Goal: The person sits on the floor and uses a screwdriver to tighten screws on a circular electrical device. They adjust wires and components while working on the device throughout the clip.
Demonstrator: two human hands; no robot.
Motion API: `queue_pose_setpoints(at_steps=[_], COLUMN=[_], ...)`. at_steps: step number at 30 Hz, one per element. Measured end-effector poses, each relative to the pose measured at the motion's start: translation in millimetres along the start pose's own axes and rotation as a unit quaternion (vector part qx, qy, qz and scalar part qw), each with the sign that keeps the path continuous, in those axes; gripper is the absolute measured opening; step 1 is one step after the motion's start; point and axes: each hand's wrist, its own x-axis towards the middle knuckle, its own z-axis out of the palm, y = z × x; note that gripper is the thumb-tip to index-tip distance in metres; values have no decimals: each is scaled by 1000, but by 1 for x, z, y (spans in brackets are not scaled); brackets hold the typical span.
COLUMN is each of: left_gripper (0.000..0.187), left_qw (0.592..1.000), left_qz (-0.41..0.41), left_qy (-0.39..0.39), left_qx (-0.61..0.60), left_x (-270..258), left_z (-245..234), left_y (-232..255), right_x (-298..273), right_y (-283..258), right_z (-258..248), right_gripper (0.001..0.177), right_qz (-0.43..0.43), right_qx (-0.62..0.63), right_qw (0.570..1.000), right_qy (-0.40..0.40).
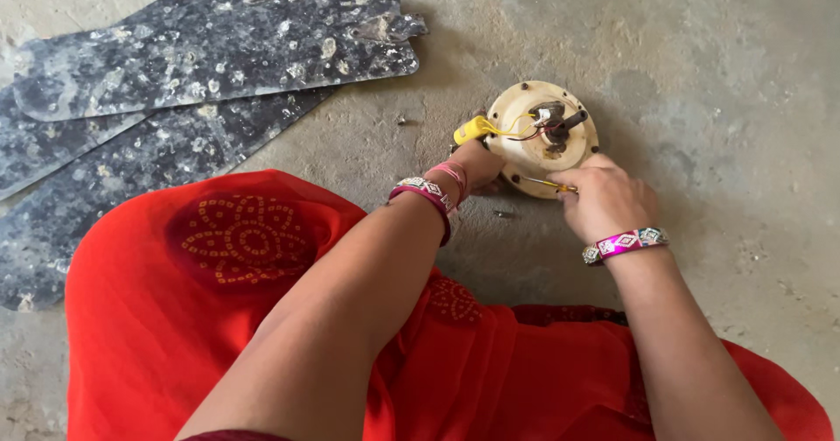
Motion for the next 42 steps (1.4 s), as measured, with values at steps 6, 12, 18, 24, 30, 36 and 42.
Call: queue_pose_setpoints(at_steps=[6, 12, 18, 24, 30, 36, 42], left_gripper=[28, 26, 31, 56, 66, 64, 63], left_qw=[999, 998, 999, 993, 988, 988, 985], left_qz=[-20, -5, 5, -6, 16, -14, -21], left_qy=[1, -1, 8, 88, 101, 108, 114], left_qx=[32, 60, 44, 80, 116, 110, 126], left_x=[4, 6, -12, -36, -48, -65, -75], left_z=[2, 2, 0, 2, 0, 1, -1], left_y=[-3, -4, 5, 11, 12, 18, 24], right_x=[-1, 0, 0, 8, 25, 28, 21], right_y=[1, 2, -5, -16, -22, -25, -51], right_z=[7, 8, 11, 15, 26, 18, 14], right_gripper=[29, 24, 21, 17, 15, 17, 21], right_qz=[-4, 0, -25, -124, -270, -238, -104], right_qx=[-3, 3, -19, -142, -220, -209, -169], right_qw=[1000, 1000, 999, 982, 937, 947, 973], right_qy=[10, 4, 26, 2, -6, -53, -116])
